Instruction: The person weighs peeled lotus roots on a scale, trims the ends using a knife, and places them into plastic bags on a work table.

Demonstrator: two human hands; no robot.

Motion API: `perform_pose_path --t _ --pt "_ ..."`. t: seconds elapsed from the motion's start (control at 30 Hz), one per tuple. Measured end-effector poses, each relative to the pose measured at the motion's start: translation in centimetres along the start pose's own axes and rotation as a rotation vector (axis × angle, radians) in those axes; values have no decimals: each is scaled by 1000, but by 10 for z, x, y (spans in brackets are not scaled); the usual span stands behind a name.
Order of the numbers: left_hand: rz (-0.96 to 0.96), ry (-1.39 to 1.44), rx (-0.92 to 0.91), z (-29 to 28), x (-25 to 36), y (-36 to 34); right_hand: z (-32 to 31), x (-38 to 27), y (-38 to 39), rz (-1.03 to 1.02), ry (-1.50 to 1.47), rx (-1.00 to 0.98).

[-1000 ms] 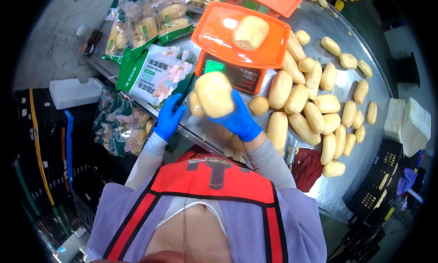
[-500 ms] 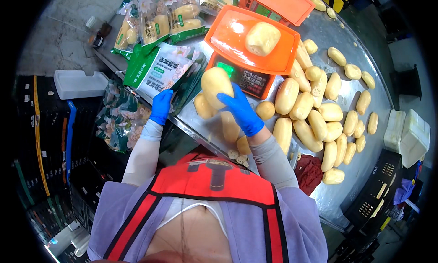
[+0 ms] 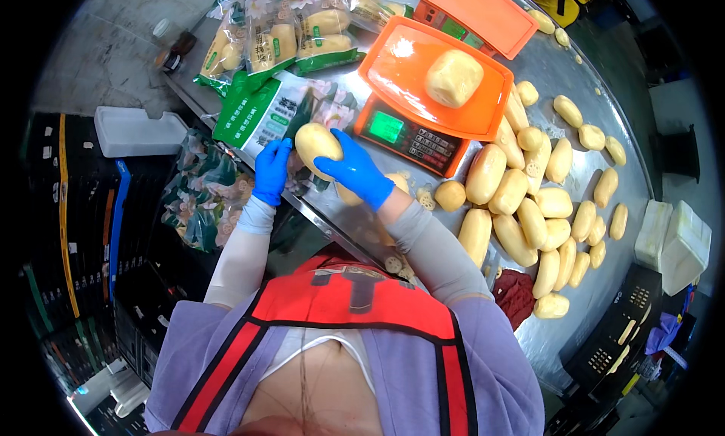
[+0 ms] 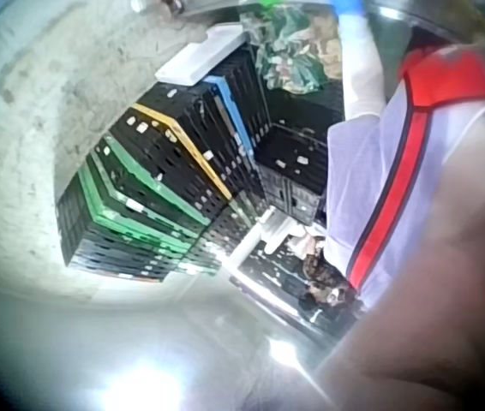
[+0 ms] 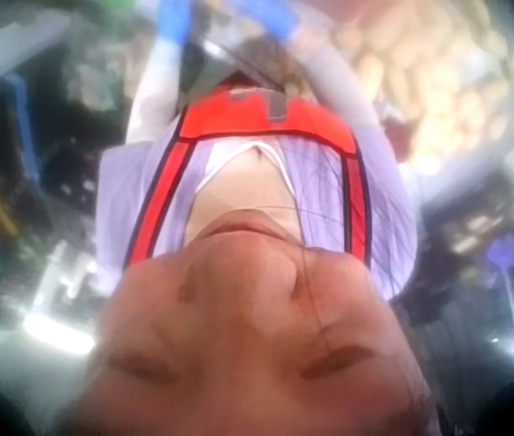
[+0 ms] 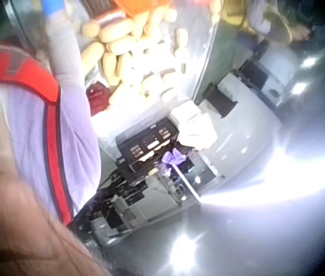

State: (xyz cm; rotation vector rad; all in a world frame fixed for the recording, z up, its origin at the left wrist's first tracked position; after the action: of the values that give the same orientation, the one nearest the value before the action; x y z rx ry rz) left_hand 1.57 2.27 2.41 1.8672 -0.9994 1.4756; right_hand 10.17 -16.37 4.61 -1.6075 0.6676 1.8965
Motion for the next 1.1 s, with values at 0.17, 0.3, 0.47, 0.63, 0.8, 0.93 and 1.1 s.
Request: perform_pose_path --t 0.17,0.3,0.47,0.63,0.8,0.93,1.1 --pt "-206 0 73 -7 15 -3 0 -9 2 56 57 33" --pt "-145 -20 81 -4 2 -8 7 -42 11 134 -198 176" --pt "-95 -149 -103 0 10 -12 13 -22 2 -124 17 187" --pt "-268 165 -251 -12 14 -14 6 -30 7 -43 457 120" --pt "-173 60 -100 -13 21 -15 6 -32 0 30 625 -61" --pt "382 -154 -145 -2 48 -4 5 1 -13 187 -256 6" --pt "474 -218 -108 2 53 -5 25 4 -5 226 -390 106"
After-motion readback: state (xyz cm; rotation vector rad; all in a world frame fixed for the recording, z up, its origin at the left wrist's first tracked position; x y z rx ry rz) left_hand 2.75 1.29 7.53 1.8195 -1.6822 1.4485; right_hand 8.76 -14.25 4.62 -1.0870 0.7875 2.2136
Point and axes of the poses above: each hand's wrist, its own y-axis away from the middle knuckle, its own z-axis out of the palm, x = y × z, the point moved 1 cm from there along -y, towards the middle knuckle, and after that the axes turned 6 degrees about -z, right-handed, at the moved point
